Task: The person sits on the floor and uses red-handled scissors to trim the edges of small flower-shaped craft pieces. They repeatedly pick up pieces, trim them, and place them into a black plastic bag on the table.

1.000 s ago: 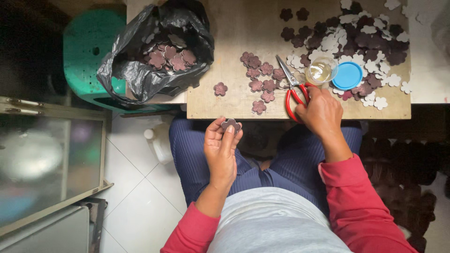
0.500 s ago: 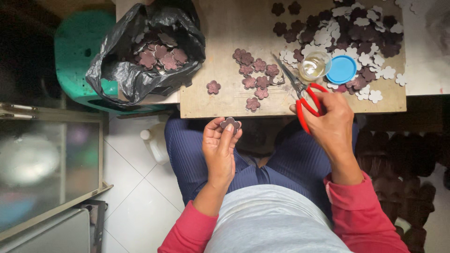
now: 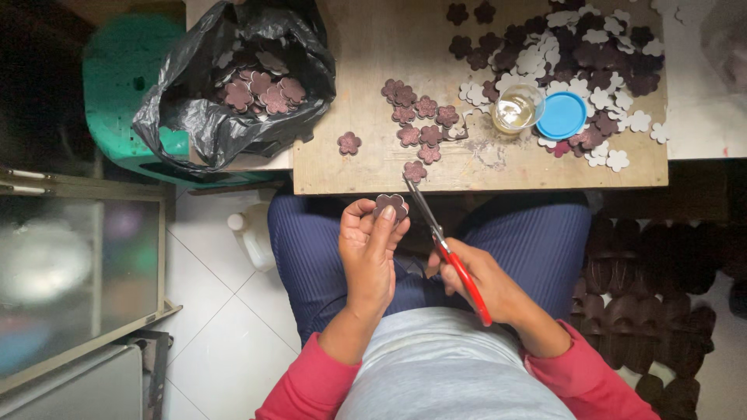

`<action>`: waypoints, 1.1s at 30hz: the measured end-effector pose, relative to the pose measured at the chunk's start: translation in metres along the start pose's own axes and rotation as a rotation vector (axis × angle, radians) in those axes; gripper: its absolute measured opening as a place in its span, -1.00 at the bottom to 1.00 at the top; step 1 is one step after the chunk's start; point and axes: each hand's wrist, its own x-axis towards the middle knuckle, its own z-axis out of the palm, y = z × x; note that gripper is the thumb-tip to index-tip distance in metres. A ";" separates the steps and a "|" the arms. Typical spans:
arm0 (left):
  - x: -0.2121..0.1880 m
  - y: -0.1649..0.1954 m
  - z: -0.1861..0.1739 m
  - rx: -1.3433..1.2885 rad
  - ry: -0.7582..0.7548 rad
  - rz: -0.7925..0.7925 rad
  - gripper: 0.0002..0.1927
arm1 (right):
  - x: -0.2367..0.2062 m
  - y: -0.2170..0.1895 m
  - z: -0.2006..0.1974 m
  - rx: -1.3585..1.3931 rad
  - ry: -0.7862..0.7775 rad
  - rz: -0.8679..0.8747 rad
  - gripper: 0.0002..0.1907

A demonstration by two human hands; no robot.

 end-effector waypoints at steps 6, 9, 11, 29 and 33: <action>-0.004 -0.004 0.002 0.019 0.011 0.009 -0.68 | -0.009 0.002 0.005 0.031 -0.014 0.043 -0.68; -0.005 -0.005 0.003 -0.001 0.003 0.000 -0.65 | -0.010 0.003 0.005 0.008 -0.010 0.050 -0.64; -0.005 -0.006 0.005 -0.011 -0.006 -0.005 -0.64 | -0.010 0.004 0.004 0.031 -0.012 0.039 -0.61; -0.005 -0.011 0.011 0.040 0.077 0.037 -0.55 | -0.011 0.004 0.012 -0.004 -0.011 0.080 -0.73; -0.005 -0.013 0.010 0.029 0.066 0.050 -0.55 | -0.011 0.003 0.015 -0.009 0.004 0.124 -0.74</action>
